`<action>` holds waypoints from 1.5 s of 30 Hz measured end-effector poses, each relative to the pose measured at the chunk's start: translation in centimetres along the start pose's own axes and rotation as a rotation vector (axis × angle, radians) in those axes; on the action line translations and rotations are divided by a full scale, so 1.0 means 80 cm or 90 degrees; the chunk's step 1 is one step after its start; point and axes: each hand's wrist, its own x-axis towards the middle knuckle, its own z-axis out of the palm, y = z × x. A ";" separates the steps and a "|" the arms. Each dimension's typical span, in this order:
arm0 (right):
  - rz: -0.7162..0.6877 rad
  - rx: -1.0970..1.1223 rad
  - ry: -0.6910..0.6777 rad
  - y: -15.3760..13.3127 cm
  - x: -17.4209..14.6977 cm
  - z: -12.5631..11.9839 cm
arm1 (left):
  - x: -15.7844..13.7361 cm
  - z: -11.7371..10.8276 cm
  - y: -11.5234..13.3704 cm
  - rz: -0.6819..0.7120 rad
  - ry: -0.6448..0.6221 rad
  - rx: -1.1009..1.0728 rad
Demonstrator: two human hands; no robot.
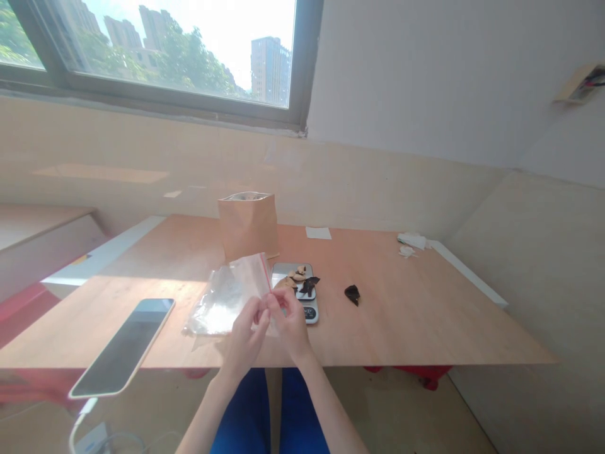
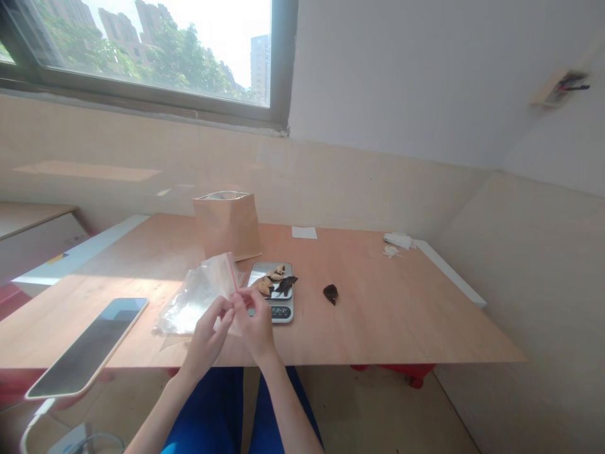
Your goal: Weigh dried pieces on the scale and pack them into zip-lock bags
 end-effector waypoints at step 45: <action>-0.006 -0.432 0.062 0.097 0.052 -0.119 | 0.049 -0.050 0.045 -0.170 0.034 0.224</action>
